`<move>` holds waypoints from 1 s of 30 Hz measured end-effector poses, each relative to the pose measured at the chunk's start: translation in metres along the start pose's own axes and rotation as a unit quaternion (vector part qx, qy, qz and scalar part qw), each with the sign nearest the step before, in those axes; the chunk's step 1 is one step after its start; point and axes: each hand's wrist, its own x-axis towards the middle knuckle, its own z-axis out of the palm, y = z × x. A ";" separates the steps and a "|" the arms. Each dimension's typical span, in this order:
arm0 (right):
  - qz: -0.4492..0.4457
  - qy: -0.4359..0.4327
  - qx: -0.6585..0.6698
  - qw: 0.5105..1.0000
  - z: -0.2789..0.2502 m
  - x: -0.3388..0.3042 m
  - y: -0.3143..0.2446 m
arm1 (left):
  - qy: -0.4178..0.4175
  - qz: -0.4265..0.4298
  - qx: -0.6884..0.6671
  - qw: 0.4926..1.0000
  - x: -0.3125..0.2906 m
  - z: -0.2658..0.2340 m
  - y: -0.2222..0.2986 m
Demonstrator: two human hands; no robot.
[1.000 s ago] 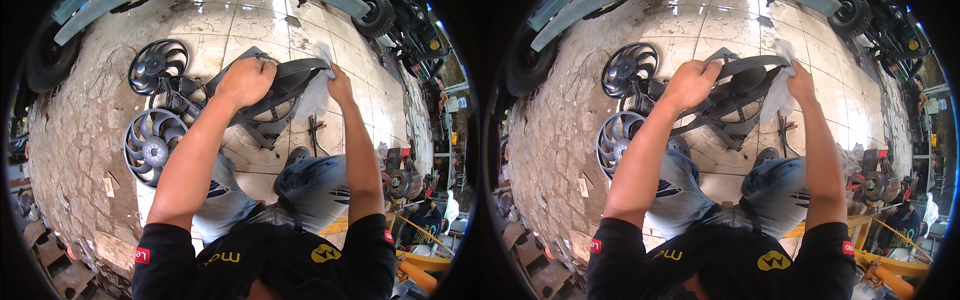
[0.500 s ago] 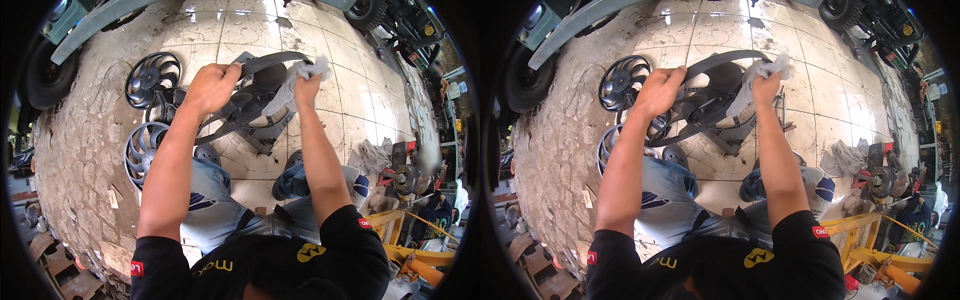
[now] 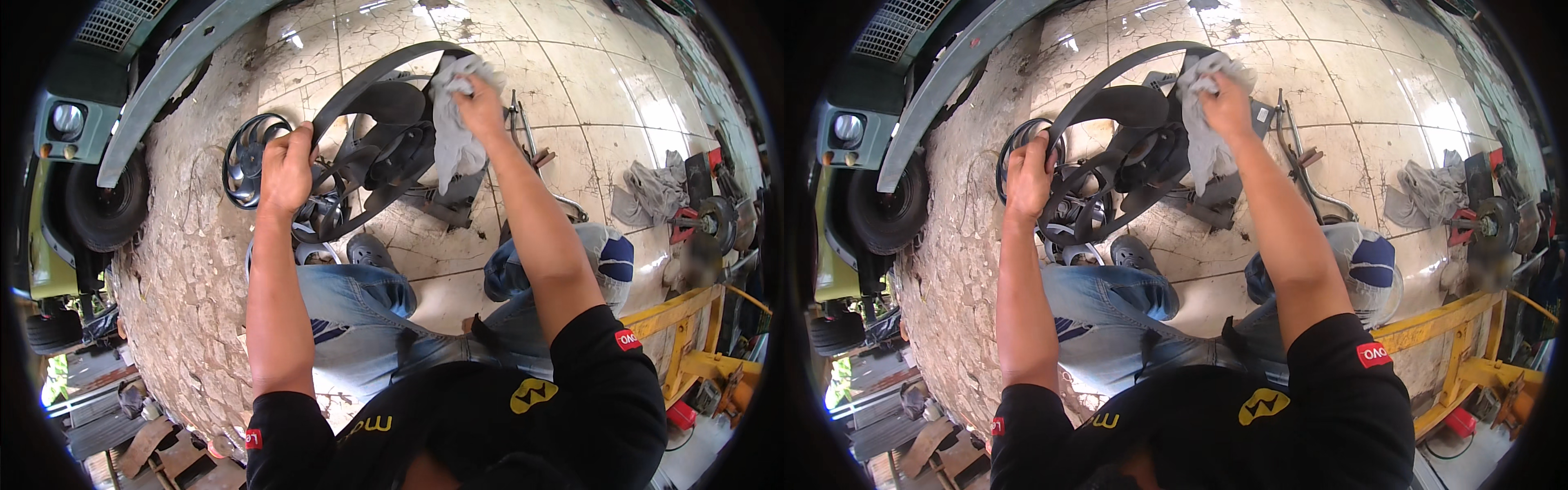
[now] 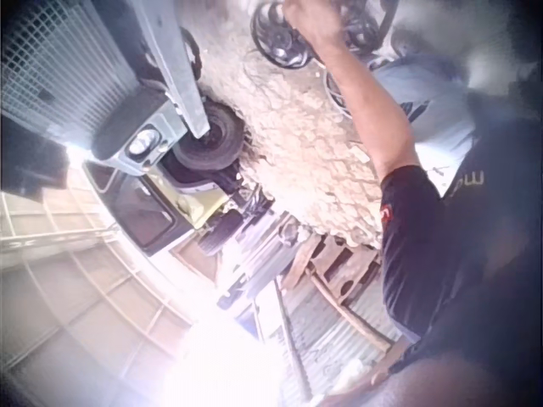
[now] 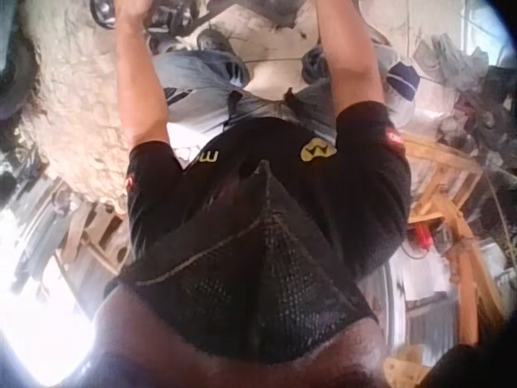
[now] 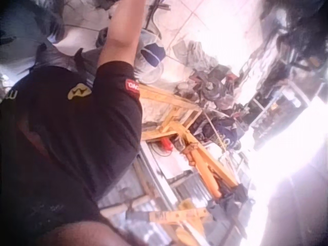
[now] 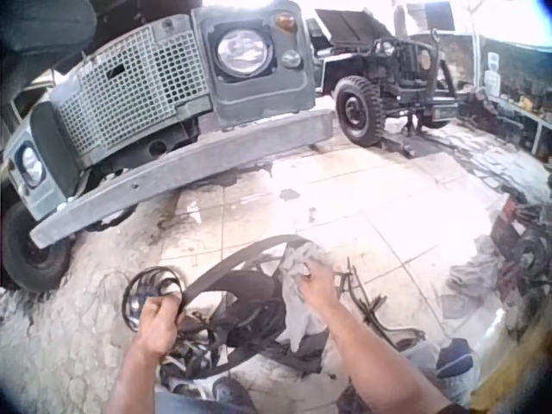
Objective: The person sits on the floor and wipes a black plastic fan shroud with a cloth. They rotate the shroud to clean different sections, including the inner hub and outer rim, while other fan blades lie nearby.
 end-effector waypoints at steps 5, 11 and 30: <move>-0.106 -0.039 -0.039 0.993 0.032 -0.031 0.011 | -0.021 0.011 -0.019 1.000 0.001 0.006 -0.006; 0.057 -0.258 0.104 0.959 0.017 -0.044 -0.028 | -0.009 0.118 0.048 0.992 -0.002 -0.004 -0.026; -0.083 -0.120 0.088 0.985 0.057 -0.103 -0.030 | 0.213 0.230 0.315 0.896 0.025 0.072 0.028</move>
